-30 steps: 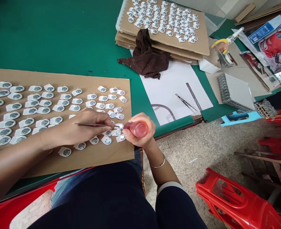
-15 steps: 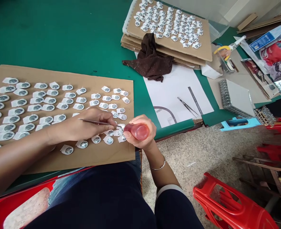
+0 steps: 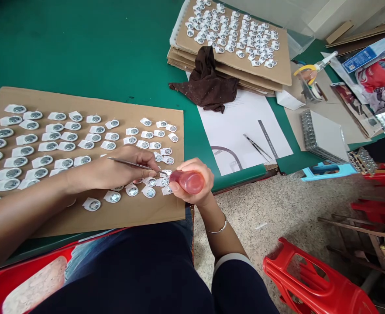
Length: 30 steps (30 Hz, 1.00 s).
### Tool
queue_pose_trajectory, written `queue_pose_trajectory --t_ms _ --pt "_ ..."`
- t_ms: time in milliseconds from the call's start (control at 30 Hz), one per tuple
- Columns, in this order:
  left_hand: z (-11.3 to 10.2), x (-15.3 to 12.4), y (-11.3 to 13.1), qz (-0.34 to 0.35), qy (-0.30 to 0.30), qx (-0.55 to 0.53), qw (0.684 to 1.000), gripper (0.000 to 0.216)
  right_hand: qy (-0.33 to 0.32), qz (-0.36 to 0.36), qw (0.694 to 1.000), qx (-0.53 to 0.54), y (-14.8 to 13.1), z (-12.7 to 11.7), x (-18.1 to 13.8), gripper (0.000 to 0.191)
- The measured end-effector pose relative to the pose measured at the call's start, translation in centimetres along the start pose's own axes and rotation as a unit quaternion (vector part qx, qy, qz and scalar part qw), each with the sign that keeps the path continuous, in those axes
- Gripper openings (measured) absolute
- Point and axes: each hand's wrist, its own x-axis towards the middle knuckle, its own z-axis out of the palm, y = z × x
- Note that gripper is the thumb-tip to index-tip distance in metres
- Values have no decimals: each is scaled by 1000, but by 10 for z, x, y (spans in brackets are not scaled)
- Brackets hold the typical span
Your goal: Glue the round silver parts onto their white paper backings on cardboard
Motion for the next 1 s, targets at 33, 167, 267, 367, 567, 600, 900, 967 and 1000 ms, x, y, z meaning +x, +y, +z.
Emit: queue_pose_trajectory --t_ms 33,167,267,367,567,600,900,967,1000 --pt "0 0 0 -1 0 0 1000 12 -1 -1 1000 -2 0 0 0 35" --pt "0 1 1 -3 4 6 1000 10 -3 -1 1000 -1 -1 -1 1 34" --pt "0 0 1 2 6 10 1000 9 -2 -5 1000 11 -1 -1 1 35" --pt "0 -1 1 11 5 14 1000 10 -6 -2 1000 18 -1 -1 1 36" --pt "-1 -1 0 16 -1 12 1000 11 -22 -6 1000 22 -1 -2 3 36" --pt "0 -1 0 15 1 12 1000 11 -22 -6 1000 20 -1 -1 3 36" --pt "-3 -8 10 3 18 -9 1000 16 215 81 972 49 -4 -2 12 21" --pt "-9 -17 16 -5 53 -25 998 16 247 157 951 104 -4 -5 16 18" --pt "-13 -22 18 -7 78 -27 997 15 247 202 937 142 -3 -7 18 19"
